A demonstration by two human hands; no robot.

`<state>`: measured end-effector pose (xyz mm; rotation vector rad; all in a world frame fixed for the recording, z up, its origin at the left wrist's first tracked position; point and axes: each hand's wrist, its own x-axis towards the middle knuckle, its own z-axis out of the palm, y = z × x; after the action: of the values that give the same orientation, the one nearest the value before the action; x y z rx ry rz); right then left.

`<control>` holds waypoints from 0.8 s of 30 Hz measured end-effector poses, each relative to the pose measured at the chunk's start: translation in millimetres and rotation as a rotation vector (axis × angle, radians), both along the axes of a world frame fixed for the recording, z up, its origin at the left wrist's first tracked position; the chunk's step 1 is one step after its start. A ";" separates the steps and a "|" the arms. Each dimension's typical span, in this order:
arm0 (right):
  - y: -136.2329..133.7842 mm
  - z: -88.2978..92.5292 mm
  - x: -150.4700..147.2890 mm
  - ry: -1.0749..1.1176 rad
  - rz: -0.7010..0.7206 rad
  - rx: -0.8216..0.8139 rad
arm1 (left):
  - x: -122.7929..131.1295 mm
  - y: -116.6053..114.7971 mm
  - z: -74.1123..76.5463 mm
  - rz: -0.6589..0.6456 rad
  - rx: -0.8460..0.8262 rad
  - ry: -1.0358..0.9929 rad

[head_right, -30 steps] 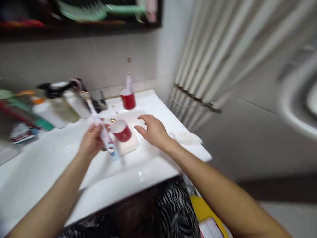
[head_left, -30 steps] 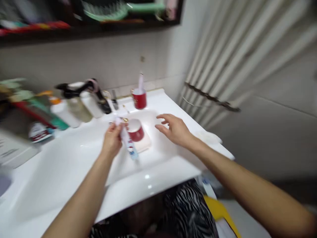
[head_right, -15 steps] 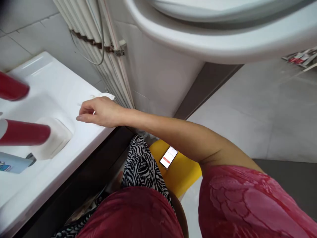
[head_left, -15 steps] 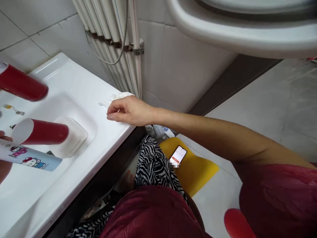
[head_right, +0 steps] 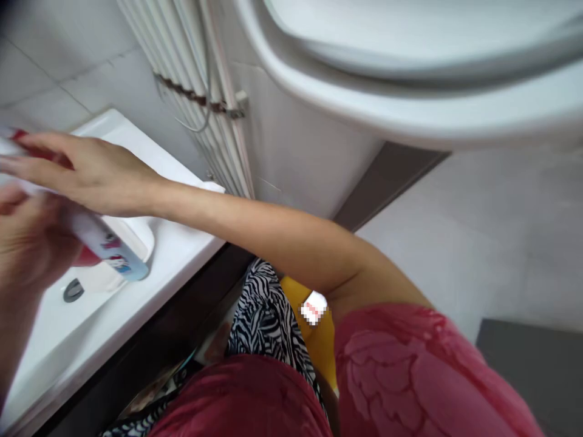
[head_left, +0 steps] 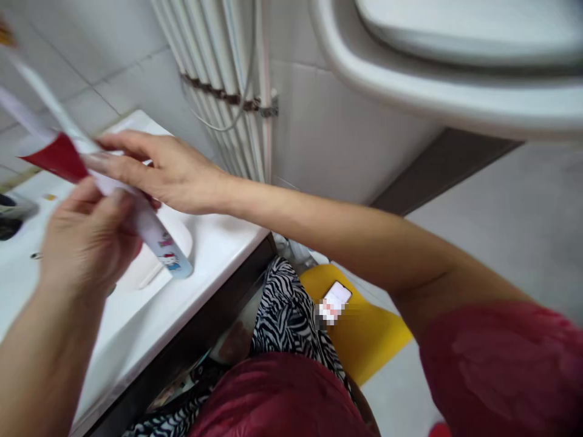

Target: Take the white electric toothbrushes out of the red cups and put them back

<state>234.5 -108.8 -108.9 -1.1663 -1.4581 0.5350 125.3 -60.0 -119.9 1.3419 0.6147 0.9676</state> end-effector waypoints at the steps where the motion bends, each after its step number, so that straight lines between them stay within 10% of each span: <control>1: 9.5 0.4 -6.3 0.027 0.009 -0.007 | -1.0 1.1 -0.1 -0.074 0.008 -0.019; 7: 65.7 0.5 -53.2 0.567 0.061 -0.235 | -36.2 22.4 -9.2 -0.103 -0.313 -0.053; 16: 121.2 -8.7 -116.5 0.734 0.265 -0.350 | -101.4 54.2 -34.8 0.017 -0.401 -0.195; 24: 135.5 -16.1 -113.2 0.944 0.256 -0.402 | -100.5 61.8 -42.9 -0.047 -0.454 -0.157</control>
<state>121.3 26.7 -125.0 -0.8153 -0.6783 1.3831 24.7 1.7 -162.8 0.8657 0.6339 0.8246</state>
